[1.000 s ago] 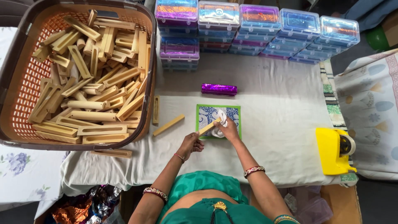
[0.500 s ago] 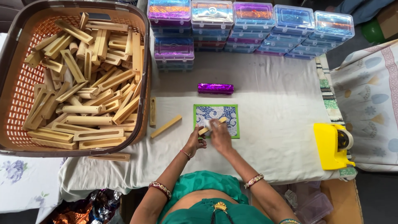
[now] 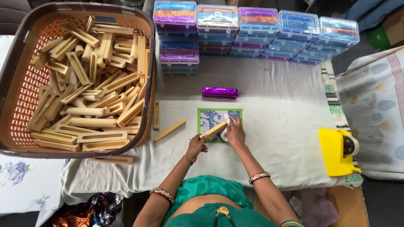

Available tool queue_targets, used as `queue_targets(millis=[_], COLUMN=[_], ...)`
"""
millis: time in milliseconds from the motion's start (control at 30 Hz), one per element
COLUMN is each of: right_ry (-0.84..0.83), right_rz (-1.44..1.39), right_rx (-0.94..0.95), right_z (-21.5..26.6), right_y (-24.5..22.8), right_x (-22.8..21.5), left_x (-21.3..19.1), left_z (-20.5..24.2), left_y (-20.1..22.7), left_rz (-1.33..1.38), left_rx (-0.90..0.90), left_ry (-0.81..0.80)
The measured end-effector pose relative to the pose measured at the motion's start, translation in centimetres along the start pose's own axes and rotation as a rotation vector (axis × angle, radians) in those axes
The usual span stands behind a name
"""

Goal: Wraps wooden blocks in foil and packs them into a basket.

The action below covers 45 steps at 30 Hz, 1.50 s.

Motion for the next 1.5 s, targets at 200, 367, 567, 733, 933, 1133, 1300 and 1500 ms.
queue_targets(millis=[200,367,567,733,933,1133,1300,1500], right_ry=[0.000,0.095,0.030,0.022,0.100,-0.037,0.041,0.025], right_rz=[0.073,0.056,0.009,0.074,-0.117,-0.005,-0.051,0.186], right_rx=[-0.131,-0.385,-0.477,-0.281,-0.070,-0.191,-0.458,-0.444], right_z=[2.1,7.2,7.3,2.2,-1.2,2.9,8.9,5.9], right_y=[-2.5,-6.4,-7.1,-3.1,1.2,-3.5,-6.7,-7.1], right_x=[-1.6,-2.0,-2.7,-1.1,2.6,-0.1,-1.7,-2.5], left_x=[0.7,0.4,-0.4,-1.3,-0.3,-0.3,-0.1,-0.6], left_z=[-0.1,-1.1,0.3,-1.4,-0.8,-2.0,-0.2,0.5], left_y=[1.5,0.0,0.8,-1.7,0.7,-1.3,0.8,1.6], left_rz=[0.153,0.225,0.191,0.097,0.187,0.266,0.331,0.212], left_rx=[-0.097,-0.241,-0.223,-0.150,-0.120,-0.216,-0.355,-0.341], left_ry=[0.029,0.062,0.073,0.042,0.053,-0.026,0.116,0.054])
Point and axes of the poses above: each hand's wrist, its own z-axis away from the middle knuckle, its own x-axis out of the palm, y = z × x, the point moved 1 cm from there along -z, towards the middle knuckle, and after that the axes turned 9 degrees about z, right-handed, at the moved point
